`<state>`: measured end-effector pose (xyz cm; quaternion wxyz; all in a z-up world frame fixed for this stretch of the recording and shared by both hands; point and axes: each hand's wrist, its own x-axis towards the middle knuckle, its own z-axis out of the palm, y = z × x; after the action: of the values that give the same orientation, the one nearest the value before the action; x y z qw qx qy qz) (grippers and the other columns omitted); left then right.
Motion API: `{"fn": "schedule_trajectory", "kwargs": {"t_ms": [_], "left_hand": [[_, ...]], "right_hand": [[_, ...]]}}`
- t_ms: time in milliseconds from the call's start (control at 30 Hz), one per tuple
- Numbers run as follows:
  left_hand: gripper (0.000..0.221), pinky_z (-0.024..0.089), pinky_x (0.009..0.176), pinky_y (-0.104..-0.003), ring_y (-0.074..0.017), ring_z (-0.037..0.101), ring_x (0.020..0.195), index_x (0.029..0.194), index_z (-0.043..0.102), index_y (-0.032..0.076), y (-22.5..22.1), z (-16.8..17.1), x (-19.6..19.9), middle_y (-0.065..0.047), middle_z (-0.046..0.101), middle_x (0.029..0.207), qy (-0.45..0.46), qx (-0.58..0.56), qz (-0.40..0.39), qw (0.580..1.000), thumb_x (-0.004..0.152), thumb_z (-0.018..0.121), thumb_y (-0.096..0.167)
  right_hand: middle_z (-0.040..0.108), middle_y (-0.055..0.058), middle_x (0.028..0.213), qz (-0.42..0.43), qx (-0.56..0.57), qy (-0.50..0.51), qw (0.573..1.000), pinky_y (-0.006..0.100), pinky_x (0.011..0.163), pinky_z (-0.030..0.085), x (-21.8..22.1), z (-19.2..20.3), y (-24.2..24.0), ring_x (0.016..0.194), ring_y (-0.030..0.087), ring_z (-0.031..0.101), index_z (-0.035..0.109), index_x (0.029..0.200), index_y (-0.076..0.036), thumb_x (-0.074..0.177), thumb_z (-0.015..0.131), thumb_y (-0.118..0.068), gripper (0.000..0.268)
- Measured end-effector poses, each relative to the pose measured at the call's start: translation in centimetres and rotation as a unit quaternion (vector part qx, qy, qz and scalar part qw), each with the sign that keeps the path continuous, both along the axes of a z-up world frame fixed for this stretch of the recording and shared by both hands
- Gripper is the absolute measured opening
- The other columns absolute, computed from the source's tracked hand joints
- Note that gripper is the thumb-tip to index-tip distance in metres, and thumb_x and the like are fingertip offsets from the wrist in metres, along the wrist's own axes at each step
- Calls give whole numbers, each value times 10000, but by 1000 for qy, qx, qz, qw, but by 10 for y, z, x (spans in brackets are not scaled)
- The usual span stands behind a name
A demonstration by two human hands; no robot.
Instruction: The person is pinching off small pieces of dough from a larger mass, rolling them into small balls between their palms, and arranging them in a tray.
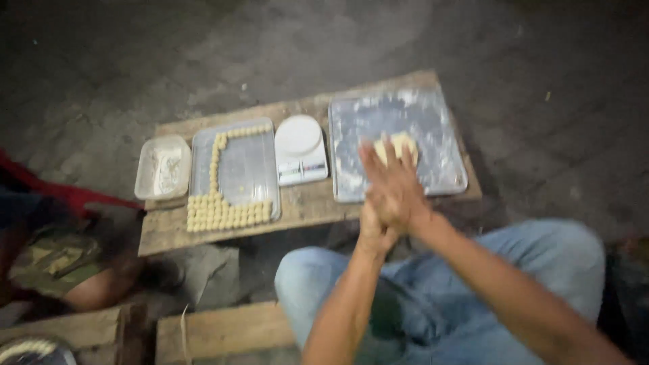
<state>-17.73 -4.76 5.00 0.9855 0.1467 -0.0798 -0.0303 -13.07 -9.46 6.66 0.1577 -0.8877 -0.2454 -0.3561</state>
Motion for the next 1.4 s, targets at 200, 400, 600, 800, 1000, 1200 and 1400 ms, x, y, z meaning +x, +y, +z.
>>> {"fn": "schedule_trajectory", "kwargs": {"t_ms": [200, 400, 600, 800, 1000, 1200, 1400], "left_hand": [[740, 280, 1236, -568, -365, 321, 1505, 1605, 330, 167, -20, 1, 26, -87, 355, 1651, -45, -89, 111, 989, 1014, 466, 592], [795, 225, 1264, -580, -372, 252, 1537, 1624, 271, 140, -35, -13, 31, -73, 301, 1678, -94, -148, 225, 959, 1014, 435, 622], [759, 405, 1195, -407, -274, 482, 1423, 1607, 377, 61, 21, -78, 53, -110, 448, 1614, 20, -58, -271, 961, 949, 562, 391], [836, 278, 1268, -437, -370, 226, 1593, 1638, 270, 99, 7, -98, 81, -146, 226, 1727, -63, -31, -176, 982, 1022, 328, 662], [365, 687, 654, -382, -304, 784, 794, 1119, 720, 4, 18, -140, 80, -159, 771, 1003, 430, 71, -105, 894, 1041, 586, 335], [233, 564, 755, -259, -183, 657, 838, 1201, 613, -59, 105, -36, 97, -189, 694, 1097, 252, 173, 10, 952, 972, 584, -30], [410, 528, 645, -213, -122, 649, 817, 1323, 601, -50, 190, 1, 136, -147, 734, 1167, 257, 336, 111, 899, 923, 669, 8]], "right_hand": [[349, 46, 1680, 91, 2, 91, 992, 639, 1190, 148, -19, -47, 3, 1526, 462, 257, 345, 1629, -184, 1042, 264, -622, 737], [390, 62, 1656, 49, 27, 91, 994, 678, 1174, 181, 11, -50, -9, 1505, 477, 295, 368, 1622, -152, 1061, 302, -530, 679], [147, -42, 1740, 35, -63, 115, 991, 725, 1153, 254, 36, -83, -19, 1439, 474, 394, 129, 1668, -206, 972, 67, -610, 807], [396, 120, 1650, 4, -84, 58, 995, 723, 1149, 250, 56, -79, -41, 1388, 513, 446, 330, 1627, -120, 964, 268, -588, 813], [509, 389, 1459, 33, 36, 136, 989, 586, 1283, 54, 63, -69, -71, 1439, 531, 402, 259, 1633, 52, 740, 720, -419, 1110], [504, 355, 1484, 5, 176, 217, 960, 538, 1190, 318, 33, -32, -113, 1351, 507, 482, 409, 1516, 136, 955, 514, -6, 588], [555, 311, 1456, -13, 365, 255, 896, 403, 1129, 397, 60, -43, -115, 1339, 378, 537, 487, 1456, 184, 1096, 421, 48, 390]]}}
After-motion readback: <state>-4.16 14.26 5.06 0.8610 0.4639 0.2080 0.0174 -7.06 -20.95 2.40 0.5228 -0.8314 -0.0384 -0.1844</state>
